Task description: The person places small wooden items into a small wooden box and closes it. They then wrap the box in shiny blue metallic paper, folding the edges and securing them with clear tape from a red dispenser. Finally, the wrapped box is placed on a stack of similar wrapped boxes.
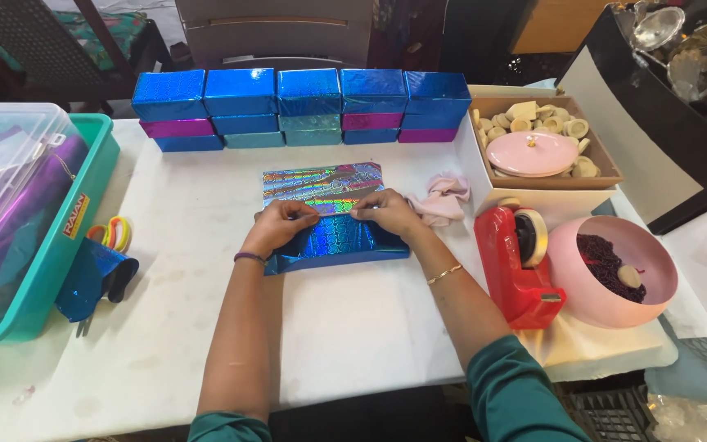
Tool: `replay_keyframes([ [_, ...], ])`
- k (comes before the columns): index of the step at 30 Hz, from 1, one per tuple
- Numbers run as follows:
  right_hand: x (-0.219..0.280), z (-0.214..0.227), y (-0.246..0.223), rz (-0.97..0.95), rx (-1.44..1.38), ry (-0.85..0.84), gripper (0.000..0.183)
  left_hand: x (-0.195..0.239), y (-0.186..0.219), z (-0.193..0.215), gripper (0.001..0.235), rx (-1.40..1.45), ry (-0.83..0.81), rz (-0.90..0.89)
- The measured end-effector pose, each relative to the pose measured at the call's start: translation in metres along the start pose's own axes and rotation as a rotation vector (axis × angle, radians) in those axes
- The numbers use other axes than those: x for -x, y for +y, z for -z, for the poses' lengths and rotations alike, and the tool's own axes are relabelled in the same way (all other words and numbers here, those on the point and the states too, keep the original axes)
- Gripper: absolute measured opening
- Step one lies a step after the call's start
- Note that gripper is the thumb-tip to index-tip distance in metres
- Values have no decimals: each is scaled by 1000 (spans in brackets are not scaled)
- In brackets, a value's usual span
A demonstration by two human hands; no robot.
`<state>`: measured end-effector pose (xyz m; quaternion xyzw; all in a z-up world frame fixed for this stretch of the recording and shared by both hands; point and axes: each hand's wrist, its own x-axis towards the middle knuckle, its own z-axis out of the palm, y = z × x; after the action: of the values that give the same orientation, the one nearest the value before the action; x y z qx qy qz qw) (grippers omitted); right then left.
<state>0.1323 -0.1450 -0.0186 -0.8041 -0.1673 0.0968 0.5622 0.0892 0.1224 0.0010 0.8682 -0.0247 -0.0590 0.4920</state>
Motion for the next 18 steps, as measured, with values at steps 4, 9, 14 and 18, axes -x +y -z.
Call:
replay_keyframes([
  [4, 4, -1, -3, 0, -8, 12, 19, -7, -23, 9, 28, -32, 54, -4],
  [9, 6, 0, -7, 5, 71, 26, 21, -1, -34, 38, 39, 91, 24, 87],
  [14, 2, 0, -1, -34, 42, 12, 21, -8, -51, 37, 36, 332, -13, -22],
  [18, 6, 0, -10, -40, 47, 20, 22, 1, -31, 30, 20, 30, 205, -123],
])
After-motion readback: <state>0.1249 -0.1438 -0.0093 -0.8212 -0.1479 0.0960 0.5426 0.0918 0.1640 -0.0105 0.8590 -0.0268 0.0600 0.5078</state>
